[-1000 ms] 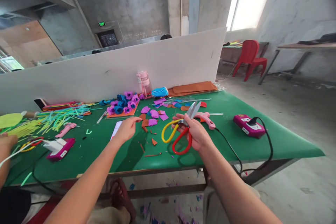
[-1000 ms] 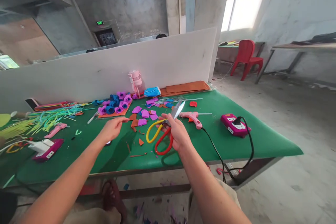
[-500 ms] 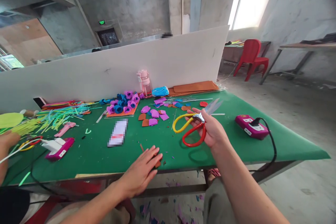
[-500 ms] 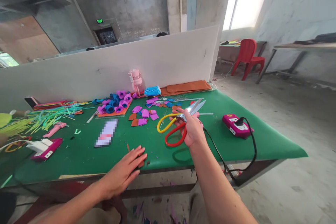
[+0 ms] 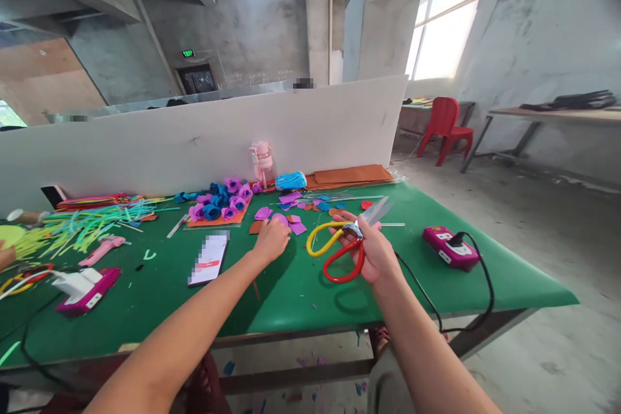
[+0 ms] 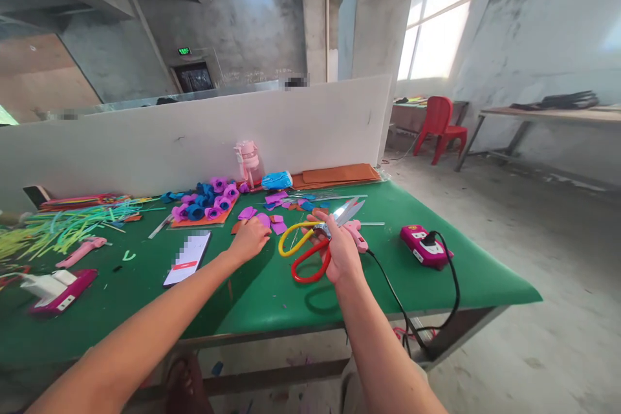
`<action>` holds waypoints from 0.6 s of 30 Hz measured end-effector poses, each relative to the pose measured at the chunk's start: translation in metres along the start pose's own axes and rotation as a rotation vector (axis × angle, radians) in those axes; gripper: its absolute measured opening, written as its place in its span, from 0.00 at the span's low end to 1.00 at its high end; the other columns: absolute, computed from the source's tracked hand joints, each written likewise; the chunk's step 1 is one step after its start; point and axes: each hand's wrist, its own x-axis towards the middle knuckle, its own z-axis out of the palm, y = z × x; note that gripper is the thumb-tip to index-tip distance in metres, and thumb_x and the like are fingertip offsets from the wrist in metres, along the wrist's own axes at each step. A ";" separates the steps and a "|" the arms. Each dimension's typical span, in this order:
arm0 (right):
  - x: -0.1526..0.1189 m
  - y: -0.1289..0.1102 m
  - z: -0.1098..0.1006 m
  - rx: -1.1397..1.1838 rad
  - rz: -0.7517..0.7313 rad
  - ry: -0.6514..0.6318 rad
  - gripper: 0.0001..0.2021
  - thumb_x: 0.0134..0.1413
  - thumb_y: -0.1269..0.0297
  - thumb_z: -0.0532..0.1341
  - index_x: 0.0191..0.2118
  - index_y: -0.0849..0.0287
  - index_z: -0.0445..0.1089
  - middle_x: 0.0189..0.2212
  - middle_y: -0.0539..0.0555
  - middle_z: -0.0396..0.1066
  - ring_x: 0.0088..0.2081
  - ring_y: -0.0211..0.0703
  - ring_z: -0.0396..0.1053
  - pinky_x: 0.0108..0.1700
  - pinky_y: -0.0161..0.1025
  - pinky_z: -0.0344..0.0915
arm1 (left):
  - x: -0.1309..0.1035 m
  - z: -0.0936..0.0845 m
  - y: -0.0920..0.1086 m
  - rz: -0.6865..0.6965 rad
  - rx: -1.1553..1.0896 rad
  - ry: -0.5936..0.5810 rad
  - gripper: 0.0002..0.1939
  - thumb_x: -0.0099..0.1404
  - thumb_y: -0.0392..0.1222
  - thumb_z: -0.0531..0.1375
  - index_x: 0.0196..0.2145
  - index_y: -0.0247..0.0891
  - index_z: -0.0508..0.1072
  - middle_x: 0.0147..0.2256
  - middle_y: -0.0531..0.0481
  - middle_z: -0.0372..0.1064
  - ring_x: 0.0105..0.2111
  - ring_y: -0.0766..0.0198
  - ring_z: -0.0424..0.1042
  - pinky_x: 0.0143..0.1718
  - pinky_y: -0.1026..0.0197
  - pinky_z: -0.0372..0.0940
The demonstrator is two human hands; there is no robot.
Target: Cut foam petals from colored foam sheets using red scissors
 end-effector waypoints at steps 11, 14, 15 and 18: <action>0.000 -0.022 -0.007 0.063 -0.064 0.068 0.12 0.59 0.60 0.54 0.36 0.60 0.71 0.35 0.59 0.77 0.39 0.48 0.75 0.44 0.47 0.74 | 0.028 0.034 0.011 0.099 -0.126 -0.093 0.13 0.66 0.45 0.56 0.45 0.35 0.69 0.44 0.46 0.68 0.40 0.62 0.70 0.41 0.53 0.68; 0.000 -0.022 -0.007 0.085 -0.058 0.101 0.11 0.60 0.61 0.53 0.35 0.60 0.71 0.34 0.58 0.77 0.38 0.47 0.75 0.43 0.47 0.74 | 0.014 0.035 0.021 0.171 -0.179 -0.089 0.07 0.65 0.38 0.56 0.41 0.34 0.70 0.41 0.47 0.68 0.39 0.62 0.69 0.40 0.55 0.67; -0.001 -0.022 -0.007 0.088 -0.055 0.108 0.11 0.60 0.61 0.53 0.35 0.60 0.71 0.34 0.58 0.77 0.38 0.47 0.75 0.43 0.47 0.74 | 0.004 0.033 0.026 0.208 -0.202 -0.095 0.06 0.64 0.33 0.55 0.38 0.34 0.70 0.39 0.47 0.68 0.39 0.63 0.68 0.40 0.57 0.66; -0.002 -0.022 -0.007 0.095 -0.053 0.114 0.12 0.61 0.62 0.52 0.35 0.61 0.71 0.34 0.57 0.77 0.37 0.46 0.75 0.42 0.46 0.75 | -0.034 0.023 0.042 0.315 -0.268 -0.124 0.15 0.54 0.22 0.51 0.34 0.36 0.70 0.35 0.48 0.68 0.37 0.63 0.67 0.38 0.62 0.65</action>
